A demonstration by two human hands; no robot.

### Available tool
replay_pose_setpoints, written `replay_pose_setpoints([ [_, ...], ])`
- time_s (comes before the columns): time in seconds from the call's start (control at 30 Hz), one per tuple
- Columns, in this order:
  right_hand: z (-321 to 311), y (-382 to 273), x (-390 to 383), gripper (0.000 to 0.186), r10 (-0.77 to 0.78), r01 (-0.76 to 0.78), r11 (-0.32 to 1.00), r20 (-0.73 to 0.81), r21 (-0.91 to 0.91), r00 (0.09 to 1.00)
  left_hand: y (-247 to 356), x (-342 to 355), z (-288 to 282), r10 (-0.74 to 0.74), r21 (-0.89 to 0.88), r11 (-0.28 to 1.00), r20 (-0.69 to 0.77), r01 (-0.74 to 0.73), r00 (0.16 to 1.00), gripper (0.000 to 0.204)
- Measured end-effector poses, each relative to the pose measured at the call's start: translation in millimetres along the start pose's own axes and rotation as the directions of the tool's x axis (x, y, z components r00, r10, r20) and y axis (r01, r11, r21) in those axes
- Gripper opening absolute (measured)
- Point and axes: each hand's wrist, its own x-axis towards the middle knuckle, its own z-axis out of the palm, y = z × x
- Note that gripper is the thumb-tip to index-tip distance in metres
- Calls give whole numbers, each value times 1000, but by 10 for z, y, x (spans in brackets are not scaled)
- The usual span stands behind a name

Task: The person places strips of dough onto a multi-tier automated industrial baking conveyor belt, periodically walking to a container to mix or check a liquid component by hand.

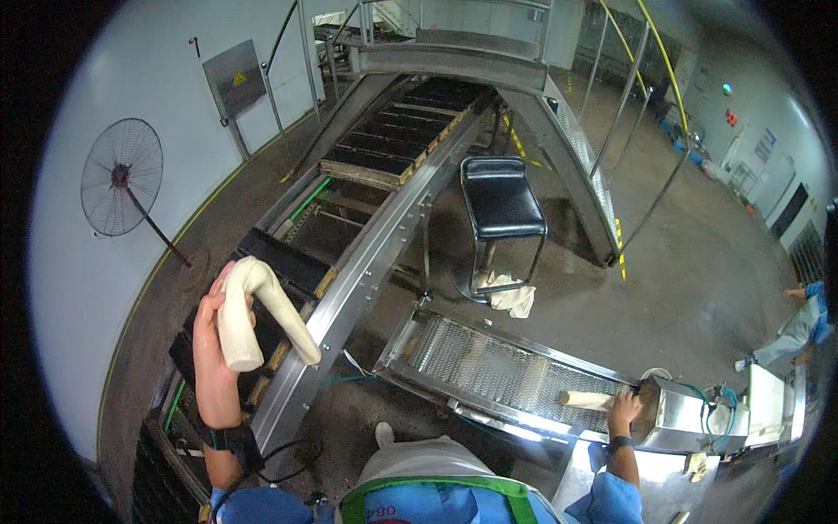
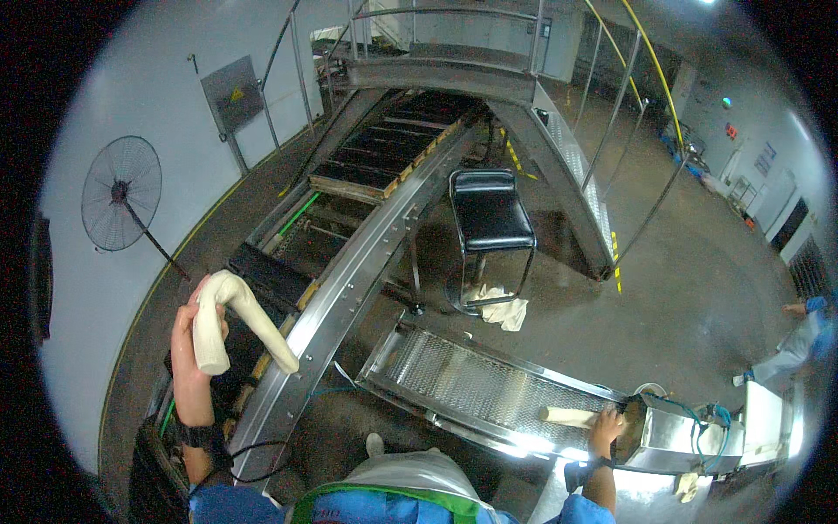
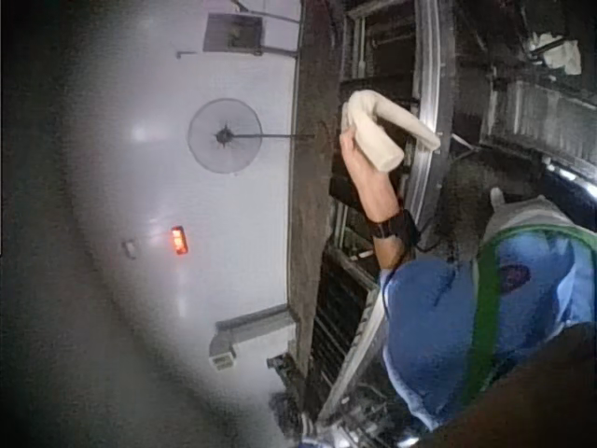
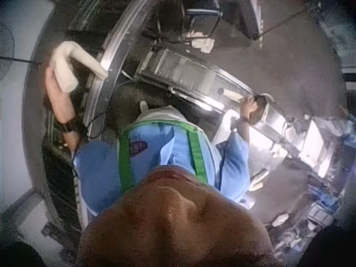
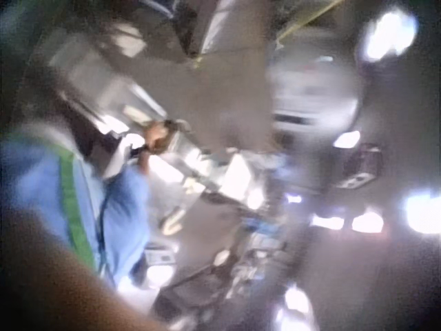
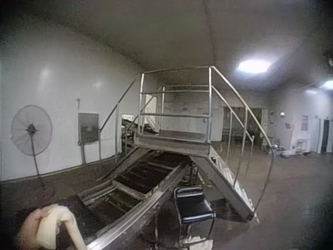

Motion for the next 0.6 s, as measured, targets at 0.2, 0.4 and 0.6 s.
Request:
replay_pose_setpoints([
  [0.2,20,52,184,27,51,-28,995,264,-93,963,87,-245,178,17,-7,1000,-43,-17,999,49],
  [0.4,-454,100,481,34,-385,317,909,255,270,887,33,30,56,-16,-39,999,110,20,994,45],
  [0.6,-944,-111,447,37,-330,-83,355,208,931,921,-67,617,232,-39,-129,990,188,64,981,44],
])
